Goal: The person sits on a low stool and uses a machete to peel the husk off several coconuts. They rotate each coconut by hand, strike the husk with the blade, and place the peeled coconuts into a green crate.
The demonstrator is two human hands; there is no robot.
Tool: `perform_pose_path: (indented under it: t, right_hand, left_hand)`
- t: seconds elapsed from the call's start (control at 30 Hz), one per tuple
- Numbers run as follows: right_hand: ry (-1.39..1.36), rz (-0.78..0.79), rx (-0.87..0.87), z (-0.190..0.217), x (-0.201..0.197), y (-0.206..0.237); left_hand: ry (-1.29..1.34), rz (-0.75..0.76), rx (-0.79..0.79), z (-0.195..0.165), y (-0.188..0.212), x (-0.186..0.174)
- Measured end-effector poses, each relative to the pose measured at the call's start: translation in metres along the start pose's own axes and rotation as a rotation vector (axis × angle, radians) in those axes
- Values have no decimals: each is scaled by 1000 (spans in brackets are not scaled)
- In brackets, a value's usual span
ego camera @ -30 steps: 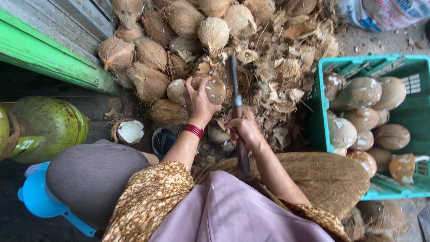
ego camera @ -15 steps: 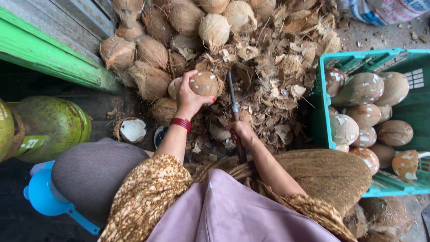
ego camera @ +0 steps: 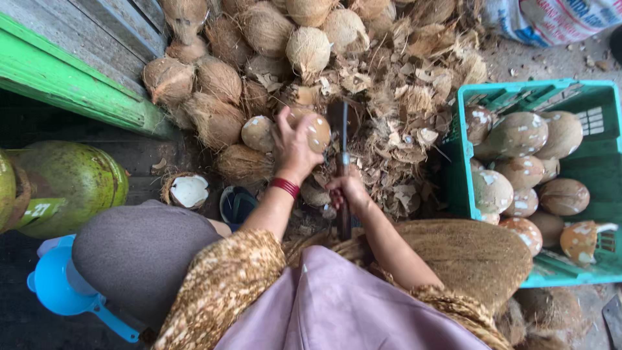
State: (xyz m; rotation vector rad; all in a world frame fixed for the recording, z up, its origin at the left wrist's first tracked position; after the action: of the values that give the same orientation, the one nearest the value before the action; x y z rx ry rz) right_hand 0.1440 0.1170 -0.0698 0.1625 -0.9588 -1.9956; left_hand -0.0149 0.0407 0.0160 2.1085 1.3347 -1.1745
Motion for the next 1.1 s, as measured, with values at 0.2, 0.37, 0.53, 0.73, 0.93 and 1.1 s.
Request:
perform_pose_path:
  t: [0.2, 0.37, 0.53, 0.73, 0.93, 1.1]
  right_hand:
    - [91, 107, -46, 26, 6, -1]
    - [122, 60, -189, 54, 2, 13]
    - [758, -337, -291, 76, -32, 0]
    - [968, -534, -408, 100, -50, -13]
    - [1204, -277, -549, 96, 0, -13]
    - [795, -18, -521, 100, 35, -31]
  left_hand:
    - [181, 1, -53, 39, -11, -5]
    - [404, 107, -293, 75, -31, -1]
    - [980, 137, -555, 97, -20, 7]
    - [881, 218, -603, 73, -13, 17]
    - [232, 144, -181, 29, -28, 10]
    - [292, 236, 139, 22, -36, 7]
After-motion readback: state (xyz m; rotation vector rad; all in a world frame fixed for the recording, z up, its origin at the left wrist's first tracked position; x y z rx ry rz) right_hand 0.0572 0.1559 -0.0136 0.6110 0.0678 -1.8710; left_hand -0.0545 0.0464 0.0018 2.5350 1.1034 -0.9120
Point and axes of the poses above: each hand's wrist, its own y-axis away from the middle knuckle, its own x-axis out of the palm, z = x × y, the point moved 7 cm from there along -y, towards the middle knuckle, and after that the axes turned 2 degrees about -z, right-handed, at the moved point
